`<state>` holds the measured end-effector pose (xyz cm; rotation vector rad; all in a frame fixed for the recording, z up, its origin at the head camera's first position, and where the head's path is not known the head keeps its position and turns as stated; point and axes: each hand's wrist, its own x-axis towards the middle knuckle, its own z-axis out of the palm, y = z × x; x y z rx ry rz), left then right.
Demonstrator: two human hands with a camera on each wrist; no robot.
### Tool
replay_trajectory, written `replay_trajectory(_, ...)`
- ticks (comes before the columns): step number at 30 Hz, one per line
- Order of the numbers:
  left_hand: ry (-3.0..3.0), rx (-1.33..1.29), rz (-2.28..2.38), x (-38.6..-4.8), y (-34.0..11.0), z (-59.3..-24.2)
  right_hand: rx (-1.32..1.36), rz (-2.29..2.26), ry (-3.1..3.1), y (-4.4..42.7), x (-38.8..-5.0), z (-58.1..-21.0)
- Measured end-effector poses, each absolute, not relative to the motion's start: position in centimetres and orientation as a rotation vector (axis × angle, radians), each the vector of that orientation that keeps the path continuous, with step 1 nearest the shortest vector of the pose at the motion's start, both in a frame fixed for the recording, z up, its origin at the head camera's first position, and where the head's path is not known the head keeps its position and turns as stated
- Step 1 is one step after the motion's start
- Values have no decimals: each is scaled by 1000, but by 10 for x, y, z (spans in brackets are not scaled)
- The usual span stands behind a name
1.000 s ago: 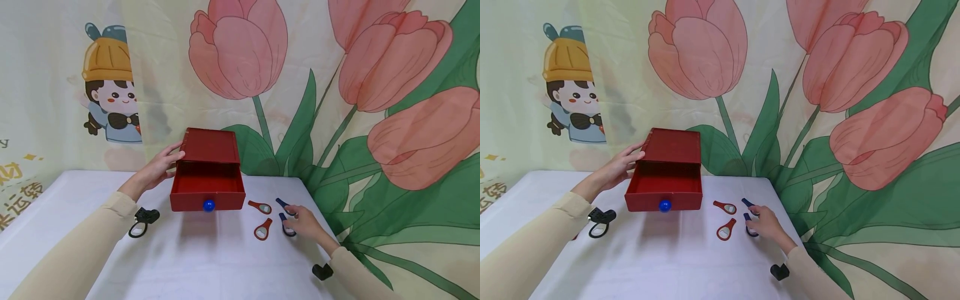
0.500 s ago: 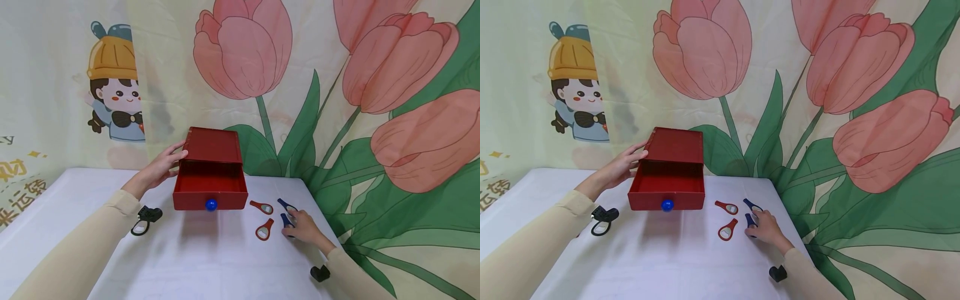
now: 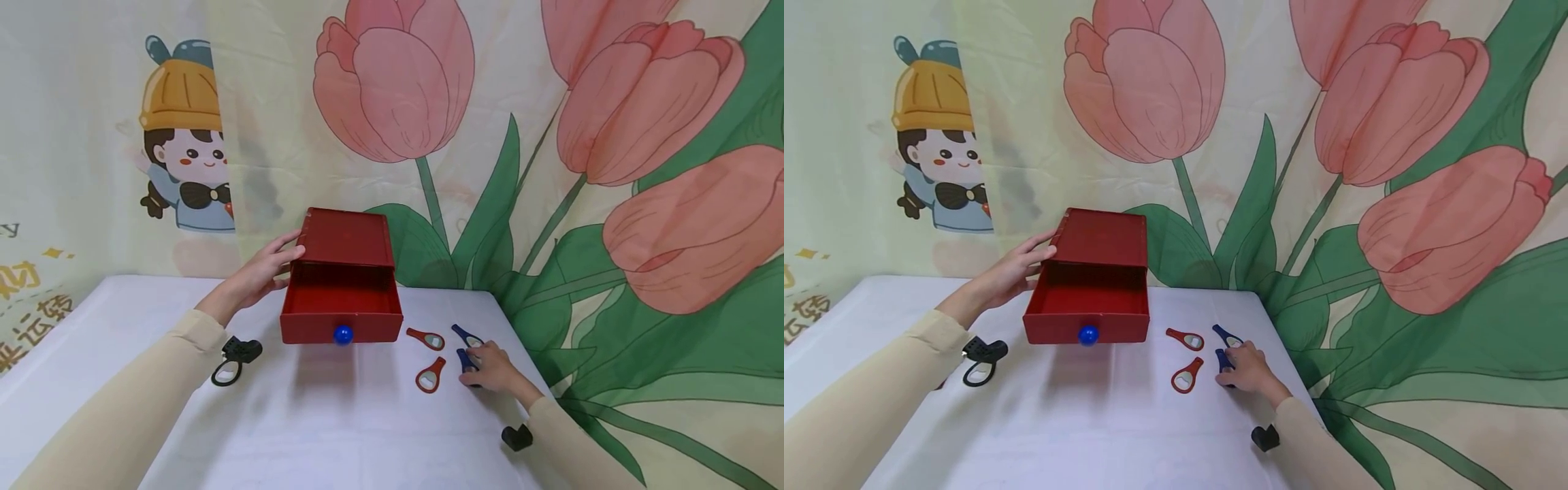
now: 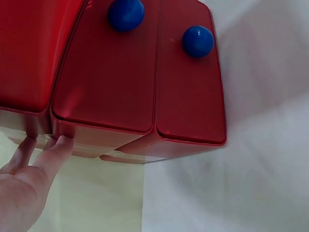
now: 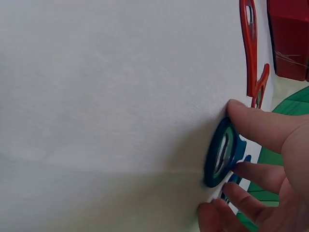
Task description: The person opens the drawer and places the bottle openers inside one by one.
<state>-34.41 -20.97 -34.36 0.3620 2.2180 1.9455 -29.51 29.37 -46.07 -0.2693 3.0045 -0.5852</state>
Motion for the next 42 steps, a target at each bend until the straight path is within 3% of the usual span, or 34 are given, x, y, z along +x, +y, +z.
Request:
replay_trajectory(30,2222,369,1938,-343,-208,-342,-468,-642,2799,305,-303,-438)
replay_trajectory(42,2224,379,1937,-341,-208,-342,-700,-684,2812,291,-302,-397)
